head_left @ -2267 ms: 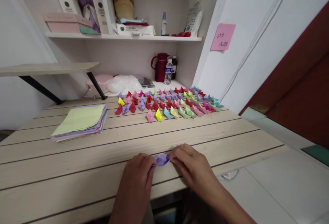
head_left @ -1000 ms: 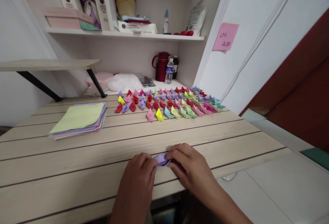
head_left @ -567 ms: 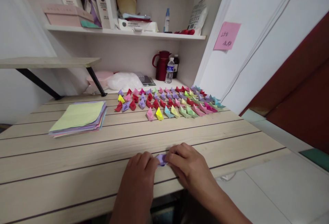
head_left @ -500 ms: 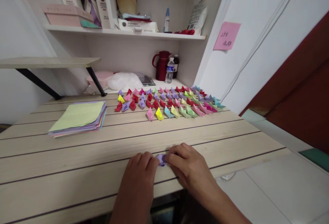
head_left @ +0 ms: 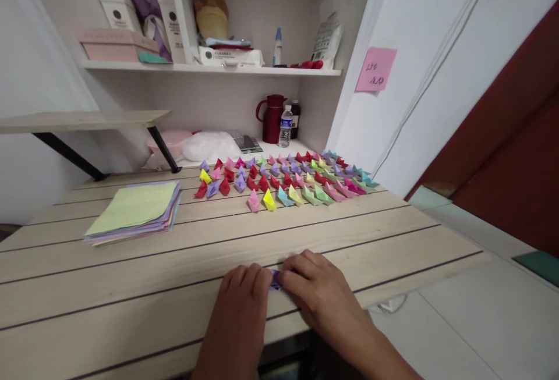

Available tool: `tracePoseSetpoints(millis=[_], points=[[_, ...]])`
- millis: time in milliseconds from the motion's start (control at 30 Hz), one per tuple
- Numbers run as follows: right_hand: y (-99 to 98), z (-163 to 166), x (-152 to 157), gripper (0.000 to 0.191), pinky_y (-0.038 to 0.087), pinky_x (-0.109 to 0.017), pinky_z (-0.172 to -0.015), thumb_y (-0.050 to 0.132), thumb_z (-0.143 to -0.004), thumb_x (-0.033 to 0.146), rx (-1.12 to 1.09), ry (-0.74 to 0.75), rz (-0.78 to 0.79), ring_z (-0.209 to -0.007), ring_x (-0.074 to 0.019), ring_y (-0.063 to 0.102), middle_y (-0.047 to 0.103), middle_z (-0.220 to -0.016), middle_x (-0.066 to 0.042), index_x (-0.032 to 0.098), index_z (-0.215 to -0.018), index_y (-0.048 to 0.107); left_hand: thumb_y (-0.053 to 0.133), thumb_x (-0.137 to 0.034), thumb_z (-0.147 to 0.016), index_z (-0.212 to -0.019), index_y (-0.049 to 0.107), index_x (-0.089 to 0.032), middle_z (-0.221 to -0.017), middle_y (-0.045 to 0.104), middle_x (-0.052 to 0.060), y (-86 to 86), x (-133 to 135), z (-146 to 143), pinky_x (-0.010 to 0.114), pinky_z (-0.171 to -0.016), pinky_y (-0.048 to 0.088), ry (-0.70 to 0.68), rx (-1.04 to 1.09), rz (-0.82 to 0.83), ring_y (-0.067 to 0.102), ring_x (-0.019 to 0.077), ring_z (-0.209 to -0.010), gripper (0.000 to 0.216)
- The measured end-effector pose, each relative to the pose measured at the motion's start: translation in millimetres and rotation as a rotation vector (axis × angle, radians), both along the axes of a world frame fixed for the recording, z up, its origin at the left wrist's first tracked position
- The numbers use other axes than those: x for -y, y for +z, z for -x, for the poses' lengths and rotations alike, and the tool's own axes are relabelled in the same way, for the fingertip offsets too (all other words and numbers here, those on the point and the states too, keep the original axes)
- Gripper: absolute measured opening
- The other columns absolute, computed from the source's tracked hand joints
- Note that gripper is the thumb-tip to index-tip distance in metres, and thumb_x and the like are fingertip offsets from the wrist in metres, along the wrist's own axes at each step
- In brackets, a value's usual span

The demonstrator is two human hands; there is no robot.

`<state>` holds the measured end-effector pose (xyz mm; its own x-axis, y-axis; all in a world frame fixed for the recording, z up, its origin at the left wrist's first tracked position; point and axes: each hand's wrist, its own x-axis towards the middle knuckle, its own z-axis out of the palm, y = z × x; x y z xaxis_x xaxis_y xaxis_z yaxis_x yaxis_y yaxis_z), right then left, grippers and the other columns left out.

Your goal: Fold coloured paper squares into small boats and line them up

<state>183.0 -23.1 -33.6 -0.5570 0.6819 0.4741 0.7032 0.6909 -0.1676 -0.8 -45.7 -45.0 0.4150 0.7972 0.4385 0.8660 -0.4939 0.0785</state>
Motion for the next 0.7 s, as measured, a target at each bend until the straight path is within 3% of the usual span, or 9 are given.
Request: tracePoseSetpoints(millis=[167,367,500,700], points=[[0.7,-1,-1,0.019,0.043,-0.033,-0.074,0.056,-0.092,0.009,-0.042,0.007,0.011,-0.084,-0.0201,0.056,0.068,-0.094,-0.003,0.025,-0.094,0.066,0.045,0.002,-0.081,-0.096,0.056,-0.022,-0.088,0.065,0.001,0.0,-4,-1,0.039,-0.074,0.045,-0.015,0.020,0.013,0.058,0.0230,-0.081,0.030],[0.9,-8,-3,0.032,0.048,-0.031,-0.083,0.054,-0.090,0.006,-0.346,0.070,0.284,-0.096,-0.0192,0.061,0.066,-0.104,-0.004,0.027,-0.114,0.060,0.047,-0.001,-0.082,-0.093,0.052,-0.022,-0.088,0.064,0.002,-8.4,-4,4,0.036,-0.073,0.049,0.042,0.259,0.069,0.061,0.0208,-0.081,0.024],[1.5,-15,-5,0.035,0.049,-0.028,-0.079,0.055,-0.089,0.007,-0.500,0.029,0.371,-0.087,-0.0166,0.062,0.064,-0.105,-0.003,0.026,-0.117,0.058,0.049,-0.001,-0.081,-0.095,0.052,-0.022,-0.090,0.064,0.002,-10.2,-3,5,0.037,-0.075,0.050,0.039,0.347,0.080,0.062,0.0212,-0.084,0.026],[-0.6,-18,-7,0.032,0.049,-0.029,-0.077,0.059,-0.089,0.013,-0.548,0.010,0.418,-0.083,-0.0172,0.062,0.065,-0.099,-0.002,0.026,-0.117,0.059,0.047,-0.001,-0.081,-0.092,0.053,-0.023,-0.086,0.062,0.001,-9.3,-4,3,0.036,-0.072,0.048,0.030,0.338,0.073,0.060,0.0209,-0.080,0.025]])
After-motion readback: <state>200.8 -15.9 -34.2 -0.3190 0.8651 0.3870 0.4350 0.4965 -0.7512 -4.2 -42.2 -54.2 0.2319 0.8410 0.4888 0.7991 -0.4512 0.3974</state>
